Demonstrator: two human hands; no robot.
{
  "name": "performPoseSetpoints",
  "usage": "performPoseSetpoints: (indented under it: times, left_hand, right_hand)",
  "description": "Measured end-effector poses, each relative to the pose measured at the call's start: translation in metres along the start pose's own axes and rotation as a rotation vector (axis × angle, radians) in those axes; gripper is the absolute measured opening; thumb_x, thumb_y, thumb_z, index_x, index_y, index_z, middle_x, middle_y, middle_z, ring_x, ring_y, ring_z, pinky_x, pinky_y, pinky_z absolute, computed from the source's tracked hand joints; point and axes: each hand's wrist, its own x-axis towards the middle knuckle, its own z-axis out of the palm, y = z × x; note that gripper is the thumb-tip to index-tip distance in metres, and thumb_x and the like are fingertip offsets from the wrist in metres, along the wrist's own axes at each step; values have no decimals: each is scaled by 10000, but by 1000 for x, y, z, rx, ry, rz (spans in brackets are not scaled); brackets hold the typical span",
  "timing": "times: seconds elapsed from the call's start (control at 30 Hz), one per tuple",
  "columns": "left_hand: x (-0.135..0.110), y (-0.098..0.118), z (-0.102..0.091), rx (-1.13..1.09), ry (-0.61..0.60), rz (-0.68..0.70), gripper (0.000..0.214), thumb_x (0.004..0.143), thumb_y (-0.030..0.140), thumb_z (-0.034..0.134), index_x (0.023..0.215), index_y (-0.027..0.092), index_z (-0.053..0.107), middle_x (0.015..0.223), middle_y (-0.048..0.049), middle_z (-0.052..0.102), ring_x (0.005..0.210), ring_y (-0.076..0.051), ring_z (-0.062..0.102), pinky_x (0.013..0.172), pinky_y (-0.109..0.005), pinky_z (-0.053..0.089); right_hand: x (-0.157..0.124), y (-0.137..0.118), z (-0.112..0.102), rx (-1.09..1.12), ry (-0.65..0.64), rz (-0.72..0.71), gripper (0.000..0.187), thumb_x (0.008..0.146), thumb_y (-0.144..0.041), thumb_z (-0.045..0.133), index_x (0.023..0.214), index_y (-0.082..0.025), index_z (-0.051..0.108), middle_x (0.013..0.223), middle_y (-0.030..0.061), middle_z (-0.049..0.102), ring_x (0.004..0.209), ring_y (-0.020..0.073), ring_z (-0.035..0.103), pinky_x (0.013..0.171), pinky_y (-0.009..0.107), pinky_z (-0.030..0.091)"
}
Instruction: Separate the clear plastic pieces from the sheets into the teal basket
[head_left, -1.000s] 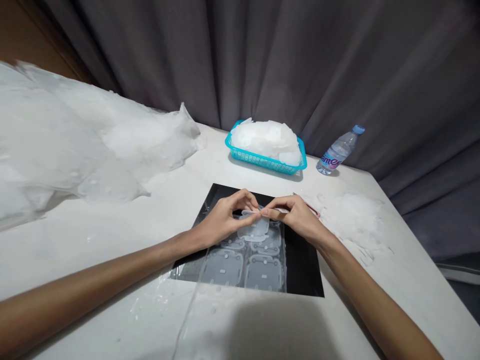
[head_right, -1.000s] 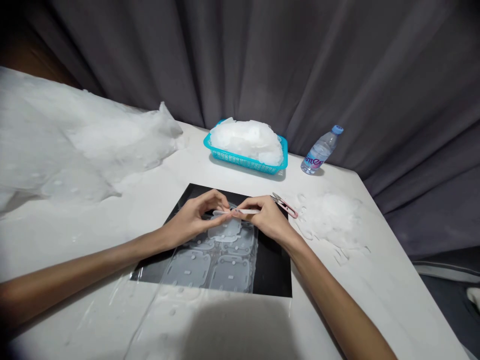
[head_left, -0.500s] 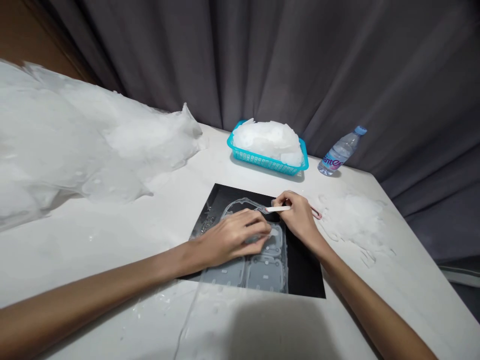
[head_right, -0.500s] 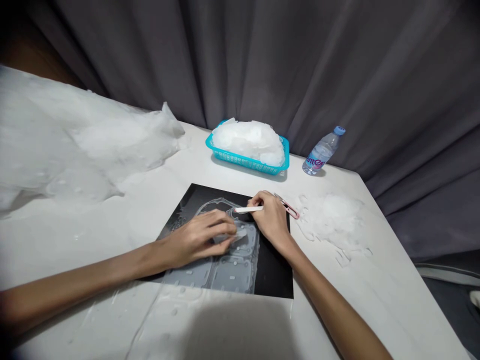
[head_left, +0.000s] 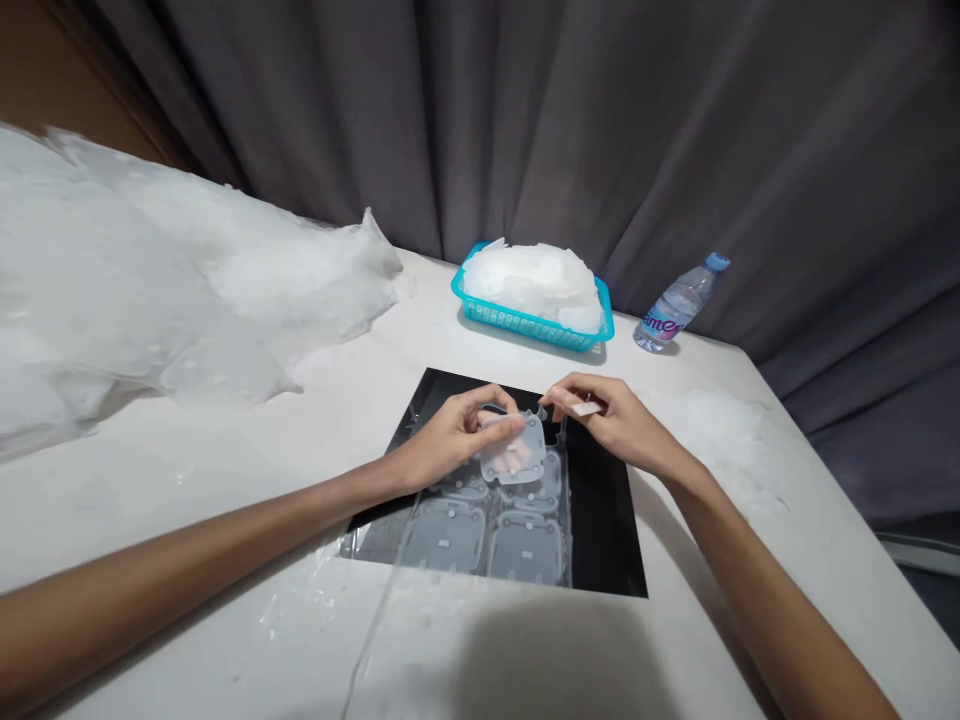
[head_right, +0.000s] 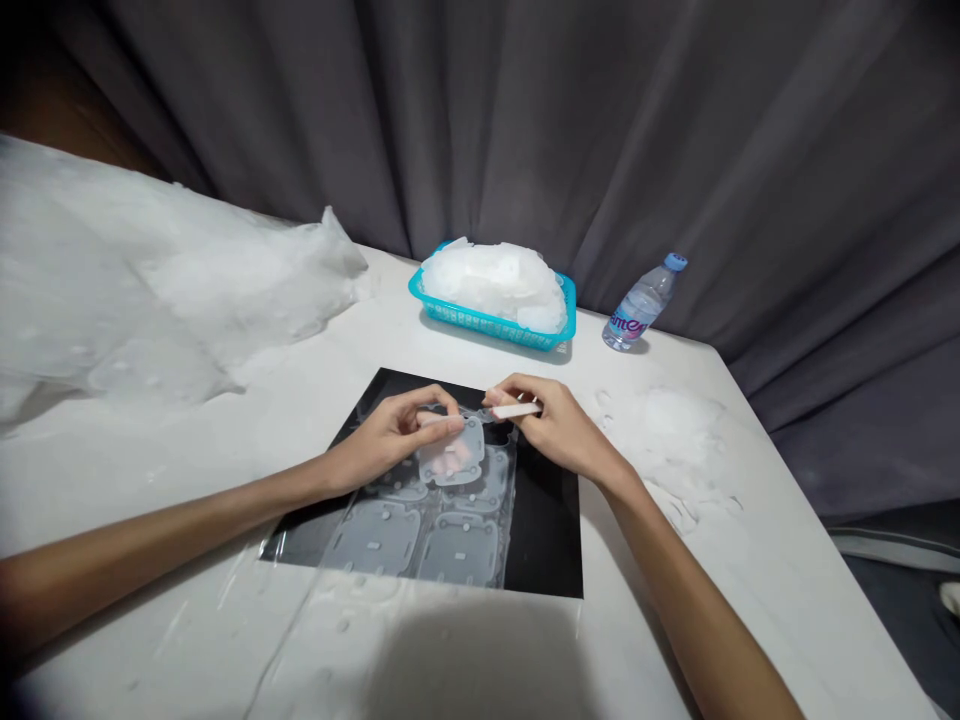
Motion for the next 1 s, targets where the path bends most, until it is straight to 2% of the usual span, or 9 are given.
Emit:
performPoseSetpoints:
  times: [0.13,0.3,0.4,0.53,0.77,1.0]
  left_hand:
    - [1,2,-1,9,17,-7,366,923,528,715,966,182,606,698,-1,697,504,-95,541,466,-210,326]
    - [0,2,-3,-1,23,-10,356,935,530,689,980,177,676,716,-12,711,592,-147,650,529,-238,475]
    - [0,1,-3,-94,-7,-36,326,878,443,782,1026,170,686,773,-13,740,645,-145,681,621,-249,535]
    - [1,-3,-3,-169,-26,-51,395,781,320,882,1081,163,679,790,5,744,668,-131,684,681,-252,544]
    - [2,-3,-2,-183,-4,-54,384,797,310,877,1093,153,691,801,-11,761,692,-130,694,699,-242,543]
    - [1,-1,-3,-147,9,-41,372,852,355,835,1141,147,726,924,-49,786,800,-144,715,780,-242,546]
  right_hand:
    - [-1,-4,8,115,-108,-4,268,940,-446,677,946,-198,778,855,35,742,791,191,627,714,297,460]
    - [0,2,8,124,-75,8,229,910,-404,709,887,-192,791,856,40,746,779,188,614,705,301,446]
    - [1,4,6,156,-47,18,202,913,-371,701,878,-186,776,829,29,738,767,179,614,708,293,439]
    - [2,7,4,176,-48,18,181,913,-351,696,889,-182,760,846,30,740,801,187,633,743,296,448]
    - [3,14,2,184,-56,11,138,909,-304,695,916,-183,760,878,26,751,821,185,645,765,290,449]
    - [4,17,2,191,-44,3,128,914,-291,695,919,-178,753,850,16,746,814,178,657,763,278,455]
